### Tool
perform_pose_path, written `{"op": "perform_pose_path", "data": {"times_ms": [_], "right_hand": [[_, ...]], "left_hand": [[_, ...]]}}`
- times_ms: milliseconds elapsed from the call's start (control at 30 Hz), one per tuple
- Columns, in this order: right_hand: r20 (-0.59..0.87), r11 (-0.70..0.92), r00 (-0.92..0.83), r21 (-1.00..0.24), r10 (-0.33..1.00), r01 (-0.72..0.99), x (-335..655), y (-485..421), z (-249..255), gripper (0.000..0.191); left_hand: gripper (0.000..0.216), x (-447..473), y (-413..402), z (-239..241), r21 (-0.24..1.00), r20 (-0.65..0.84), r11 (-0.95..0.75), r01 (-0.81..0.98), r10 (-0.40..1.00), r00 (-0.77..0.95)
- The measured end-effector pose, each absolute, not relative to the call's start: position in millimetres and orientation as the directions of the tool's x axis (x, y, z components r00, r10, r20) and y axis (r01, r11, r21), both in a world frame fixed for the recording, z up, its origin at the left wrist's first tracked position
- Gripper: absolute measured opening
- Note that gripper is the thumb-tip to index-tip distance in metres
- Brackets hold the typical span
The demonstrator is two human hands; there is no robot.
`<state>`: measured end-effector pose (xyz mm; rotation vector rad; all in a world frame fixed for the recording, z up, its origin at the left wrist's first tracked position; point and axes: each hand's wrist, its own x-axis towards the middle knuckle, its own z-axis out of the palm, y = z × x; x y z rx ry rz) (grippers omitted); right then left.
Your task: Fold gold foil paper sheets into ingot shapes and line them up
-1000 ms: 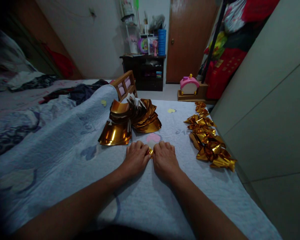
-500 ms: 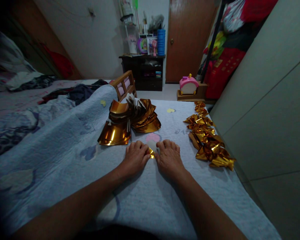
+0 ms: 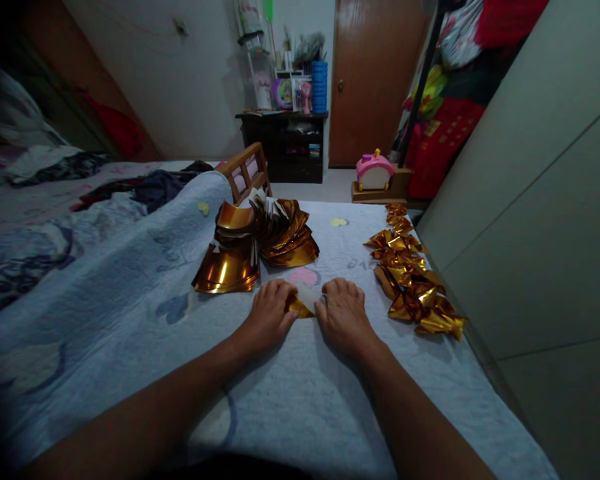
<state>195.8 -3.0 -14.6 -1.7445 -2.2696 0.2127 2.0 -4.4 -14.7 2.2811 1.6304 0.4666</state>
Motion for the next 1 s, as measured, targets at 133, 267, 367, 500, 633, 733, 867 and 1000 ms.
{"op": "perform_pose_path", "data": {"times_ms": [133, 267, 367, 500, 633, 733, 867, 1000], "right_hand": [[0.11, 0.279, -0.258, -0.286, 0.96, 0.917, 192.0, -2.3, -12.6, 0.028], [0.112, 0.307, -0.287, -0.303, 0.951, 0.902, 189.4, -2.0, -11.8, 0.036], [0.125, 0.32, -0.296, -0.319, 0.947, 0.892, 189.2, -1.8, -11.3, 0.042], [0.128, 0.333, -0.308, -0.359, 0.943, 0.872, 189.8, -1.1, -12.2, 0.04], [0.141, 0.361, -0.333, -0.402, 0.932, 0.842, 190.0, 1.9, -16.5, 0.036], [0.136, 0.368, -0.344, -0.435, 0.929, 0.822, 189.1, 4.4, -17.5, 0.032], [0.116, 0.386, -0.384, -0.512, 0.916, 0.767, 188.2, 5.4, -12.1, 0.021], [0.119, 0.368, -0.384, -0.634, 0.916, 0.68, 190.3, 4.7, -6.8, 0.006]], "left_hand": [[0.061, 0.1, -0.6, -15.1, 0.546, 0.124, -0.365, 0.754, 0.926, 0.358], [0.072, -2.1, 3.1, -15.8, 0.632, 0.173, -0.404, 0.661, 0.905, 0.388], [0.076, -2.6, 3.2, -14.2, 0.664, 0.22, -0.424, 0.616, 0.898, 0.381], [0.077, -1.9, -0.2, -10.0, 0.648, 0.239, -0.444, 0.618, 0.89, 0.389], [0.08, -2.5, -0.9, -10.9, 0.61, 0.323, -0.529, 0.59, 0.846, 0.425], [0.088, -3.6, 1.1, -17.0, 0.616, 0.383, -0.555, 0.559, 0.831, 0.404], [0.098, -4.7, 2.1, -22.4, 0.733, 0.326, -0.452, 0.508, 0.889, 0.321], [0.094, -4.9, 1.7, -15.3, 0.811, 0.174, -0.314, 0.494, 0.935, 0.308]]}}
